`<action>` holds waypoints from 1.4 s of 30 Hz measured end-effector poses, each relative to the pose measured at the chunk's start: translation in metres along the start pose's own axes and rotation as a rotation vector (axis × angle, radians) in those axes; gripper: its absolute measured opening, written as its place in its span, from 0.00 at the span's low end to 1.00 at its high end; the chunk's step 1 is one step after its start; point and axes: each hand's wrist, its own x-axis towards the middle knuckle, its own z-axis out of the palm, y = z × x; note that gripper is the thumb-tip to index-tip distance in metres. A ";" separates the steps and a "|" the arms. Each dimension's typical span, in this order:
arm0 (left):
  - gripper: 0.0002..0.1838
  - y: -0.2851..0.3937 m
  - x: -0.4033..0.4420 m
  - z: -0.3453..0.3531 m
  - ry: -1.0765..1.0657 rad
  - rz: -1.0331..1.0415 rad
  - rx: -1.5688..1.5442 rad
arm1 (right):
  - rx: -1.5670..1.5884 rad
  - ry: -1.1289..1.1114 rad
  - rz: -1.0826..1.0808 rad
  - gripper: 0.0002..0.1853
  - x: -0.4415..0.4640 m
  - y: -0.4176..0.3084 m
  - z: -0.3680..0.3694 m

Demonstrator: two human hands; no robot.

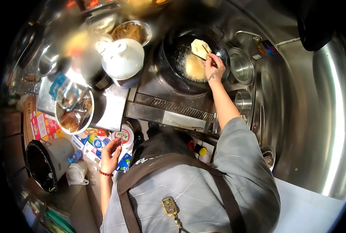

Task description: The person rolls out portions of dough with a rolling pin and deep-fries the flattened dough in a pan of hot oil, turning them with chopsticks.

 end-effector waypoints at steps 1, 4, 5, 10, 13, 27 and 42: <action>0.18 0.001 -0.004 0.000 0.024 -0.015 0.011 | -0.072 0.003 -0.064 0.09 0.001 0.004 0.010; 0.18 -0.009 -0.015 -0.002 0.071 -0.077 0.008 | -0.125 -0.043 -0.139 0.08 0.002 0.016 0.035; 0.18 -0.013 -0.019 -0.001 0.091 -0.081 0.001 | -0.178 -0.058 -0.174 0.08 0.003 0.017 0.040; 0.19 -0.022 -0.032 0.004 0.130 -0.176 -0.003 | -0.348 -0.115 -0.241 0.09 0.005 0.030 0.047; 0.19 -0.023 -0.031 0.011 0.153 -0.167 -0.042 | -0.246 -0.047 -0.077 0.08 0.017 0.018 0.022; 0.19 -0.019 -0.005 0.013 0.045 -0.115 0.023 | 0.673 0.756 0.938 0.11 0.056 0.084 -0.101; 0.18 -0.032 -0.018 0.013 0.081 -0.180 -0.014 | 0.547 0.275 0.775 0.13 0.013 0.040 -0.119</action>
